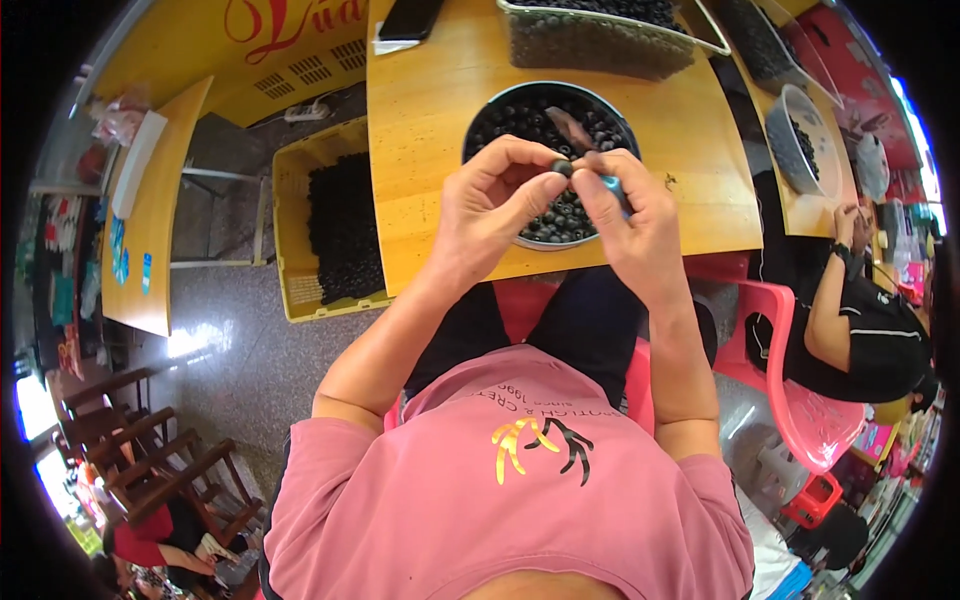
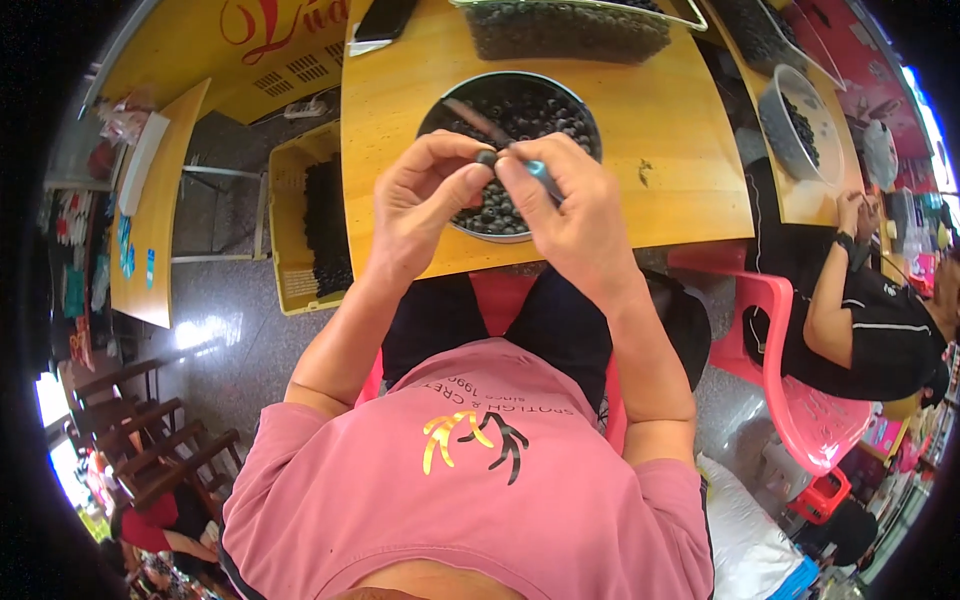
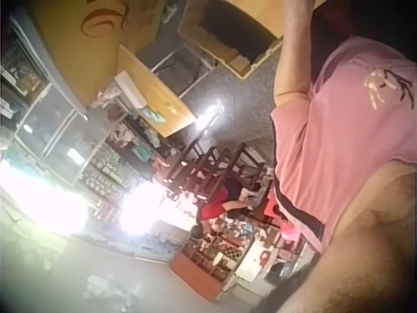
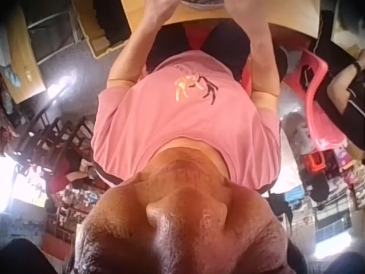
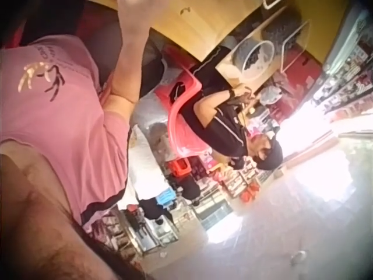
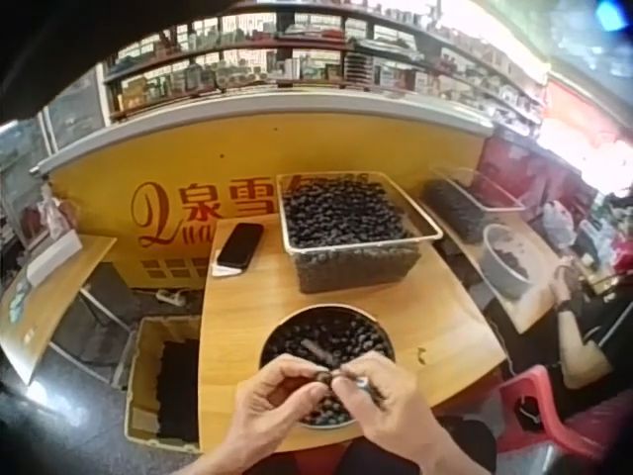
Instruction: The recorder uses a knife to peel or cut small black fruits or nuts over a bowl.
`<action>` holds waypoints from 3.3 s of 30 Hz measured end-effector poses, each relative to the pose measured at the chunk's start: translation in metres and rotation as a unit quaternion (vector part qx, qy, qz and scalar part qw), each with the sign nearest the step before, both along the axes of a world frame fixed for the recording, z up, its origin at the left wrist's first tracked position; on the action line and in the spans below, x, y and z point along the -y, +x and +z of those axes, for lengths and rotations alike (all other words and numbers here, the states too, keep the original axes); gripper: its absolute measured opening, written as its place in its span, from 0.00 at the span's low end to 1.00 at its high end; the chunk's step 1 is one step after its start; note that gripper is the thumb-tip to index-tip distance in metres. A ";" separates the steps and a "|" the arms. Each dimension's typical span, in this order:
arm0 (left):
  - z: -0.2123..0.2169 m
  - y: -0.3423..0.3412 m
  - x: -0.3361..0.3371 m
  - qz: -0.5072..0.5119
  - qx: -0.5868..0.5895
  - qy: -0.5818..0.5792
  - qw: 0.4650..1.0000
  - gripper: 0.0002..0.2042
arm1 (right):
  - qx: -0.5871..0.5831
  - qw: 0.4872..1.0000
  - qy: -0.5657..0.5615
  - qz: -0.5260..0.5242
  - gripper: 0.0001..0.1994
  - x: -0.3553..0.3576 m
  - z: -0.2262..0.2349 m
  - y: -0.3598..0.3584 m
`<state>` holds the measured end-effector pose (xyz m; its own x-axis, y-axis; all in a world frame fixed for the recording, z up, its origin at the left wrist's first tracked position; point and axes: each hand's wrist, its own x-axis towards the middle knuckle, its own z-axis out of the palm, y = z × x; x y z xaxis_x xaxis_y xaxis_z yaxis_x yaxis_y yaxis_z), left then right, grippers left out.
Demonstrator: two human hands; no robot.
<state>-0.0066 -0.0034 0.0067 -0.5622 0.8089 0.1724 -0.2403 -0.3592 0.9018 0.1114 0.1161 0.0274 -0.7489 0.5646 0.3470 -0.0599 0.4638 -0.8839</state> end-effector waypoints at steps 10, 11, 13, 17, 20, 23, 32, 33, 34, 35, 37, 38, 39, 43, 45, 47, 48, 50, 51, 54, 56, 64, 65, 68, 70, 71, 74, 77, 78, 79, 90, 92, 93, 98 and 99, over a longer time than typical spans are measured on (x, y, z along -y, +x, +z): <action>-0.005 -0.002 -0.005 -0.038 0.037 0.000 0.999 0.07 | 0.012 0.975 0.221 -0.012 0.06 -0.001 0.007 0.007; -0.007 -0.001 -0.005 -0.035 0.044 0.000 0.998 0.08 | 0.009 0.970 0.244 -0.020 0.07 -0.002 0.005 0.006; -0.009 0.000 -0.006 -0.034 0.051 -0.002 0.998 0.08 | 0.006 0.964 0.266 -0.028 0.07 -0.001 0.004 0.006; -0.011 0.001 -0.007 -0.059 0.077 0.021 0.995 0.09 | 0.010 0.965 0.258 -0.039 0.08 0.000 0.004 0.005; -0.010 0.001 -0.006 -0.057 0.071 0.022 0.996 0.09 | 0.005 0.963 0.268 -0.042 0.09 0.000 0.003 0.004; -0.009 -0.001 -0.006 -0.052 0.060 0.016 0.997 0.08 | -0.004 0.957 0.287 -0.051 0.10 -0.002 -0.001 0.002; 0.003 -0.004 0.018 -0.056 0.079 0.016 0.995 0.07 | 0.037 0.963 0.229 -0.139 0.05 -0.013 -0.002 0.001; 0.004 -0.011 0.023 -0.008 0.022 -0.002 1.000 0.07 | 0.015 0.973 0.191 -0.131 0.05 -0.012 0.002 0.002; 0.004 -0.020 0.029 0.056 -0.025 -0.018 0.998 0.08 | 0.027 0.973 0.188 -0.129 0.05 -0.012 0.005 0.004; 0.008 -0.030 0.033 0.122 -0.091 -0.033 0.988 0.08 | 0.028 0.973 0.187 -0.131 0.05 -0.015 0.003 0.007; 0.002 -0.060 0.047 0.246 -0.180 -0.083 0.949 0.07 | 0.030 0.969 0.198 -0.142 0.06 -0.022 -0.001 0.010; -0.002 -0.075 0.057 0.292 -0.208 -0.103 0.928 0.07 | 0.047 0.973 0.177 -0.138 0.06 -0.023 -0.001 0.012; -0.006 -0.091 0.067 0.320 -0.231 -0.135 0.909 0.08 | 0.048 0.973 0.176 -0.139 0.06 -0.025 -0.001 0.014; -0.012 -0.114 0.082 0.391 -0.445 -0.219 0.775 0.10 | 0.065 0.975 0.157 -0.143 0.07 -0.026 -0.004 0.017; -0.003 -0.102 0.067 0.396 -0.482 -0.241 0.744 0.11 | 0.068 0.975 0.150 -0.147 0.07 -0.026 -0.006 0.019; 0.006 -0.084 0.046 0.239 -0.478 -0.180 0.826 0.12 | 0.071 0.980 0.126 -0.134 0.09 -0.025 -0.005 0.021; 0.009 -0.074 0.034 0.168 -0.479 -0.170 0.845 0.12 | 0.071 0.981 0.127 -0.132 0.09 -0.024 -0.003 0.020; 0.006 -0.062 0.005 0.046 -0.518 -0.169 0.837 0.12 | 0.065 0.988 0.079 -0.115 0.10 -0.022 0.001 0.021; -0.002 -0.059 -0.008 -0.004 -0.555 -0.179 0.812 0.12 | 0.064 0.988 0.080 -0.115 0.10 -0.021 0.002 0.022; -0.019 -0.053 -0.044 -0.008 -0.681 -0.177 0.711 0.11 | 0.054 0.991 0.046 -0.112 0.11 -0.019 0.004 0.026; -0.022 -0.050 -0.060 -0.026 -0.698 -0.219 0.682 0.10 | 0.065 0.989 0.071 -0.113 0.11 -0.021 0.004 0.030; -0.004 -0.044 -0.059 -0.082 -0.562 -0.215 0.794 0.12 | 0.038 0.993 -0.073 -0.081 0.12 -0.023 -0.008 0.034; -0.003 -0.041 -0.054 -0.087 -0.433 -0.182 0.879 0.12 | 0.019 0.988 -0.142 -0.063 0.12 -0.021 -0.009 0.031; 0.004 -0.026 -0.039 -0.082 -0.196 -0.115 0.970 0.11 | 0.027 0.978 -0.201 -0.044 0.12 -0.018 -0.007 0.024; 0.006 -0.020 -0.031 -0.068 -0.075 -0.068 0.993 0.11 | 0.004 0.979 -0.200 -0.041 0.12 -0.013 -0.008 0.017; 0.005 -0.018 -0.029 -0.068 -0.074 -0.067 0.993 0.11 | -0.017 0.979 -0.198 -0.039 0.12 -0.011 -0.007 0.014; 0.003 -0.010 -0.027 -0.068 -0.010 -0.031 0.997 0.11 | -0.030 0.978 -0.202 -0.033 0.11 -0.008 -0.003 0.011; 0.003 -0.005 -0.025 -0.060 0.006 -0.027 0.998 0.11 | -0.058 0.978 -0.199 -0.027 0.11 -0.009 -0.006 0.010; 0.003 -0.004 -0.025 -0.053 -0.007 -0.036 0.998 0.11 | -0.058 0.978 -0.199 -0.027 0.11 -0.008 -0.006 0.010; 0.004 -0.004 -0.025 -0.046 -0.020 -0.044 0.998 0.11 | -0.054 0.976 -0.208 -0.022 0.10 -0.008 -0.005 0.011; 0.001 -0.006 -0.023 -0.038 -0.060 -0.053 0.996 0.09 | -0.045 0.971 -0.235 0.019 0.07 -0.011 -0.002 0.009; 0.000 -0.008 -0.022 -0.047 -0.058 -0.040 0.996 0.08 | -0.037 0.971 -0.233 0.033 0.08 -0.013 -0.003 0.009; 0.001 -0.009 -0.021 -0.048 -0.068 -0.040 0.996 0.09 | -0.037 0.971 -0.234 0.032 0.08 -0.013 -0.001 0.009; 0.001 -0.005 -0.020 -0.043 -0.054 -0.054 0.996 0.09 | -0.005 0.966 -0.256 0.026 0.10 -0.014 0.001 0.010; 0.001 -0.004 -0.020 -0.036 -0.045 -0.071 0.996 0.09 | -0.005 0.966 -0.256 0.025 0.10 -0.014 0.001 0.009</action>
<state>-0.0103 0.0168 0.0078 -0.4891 0.8665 0.1000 -0.1774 -0.2111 0.9612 0.1207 0.1299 0.0285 -0.7773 0.6279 0.0389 -0.0808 -0.0383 -0.9960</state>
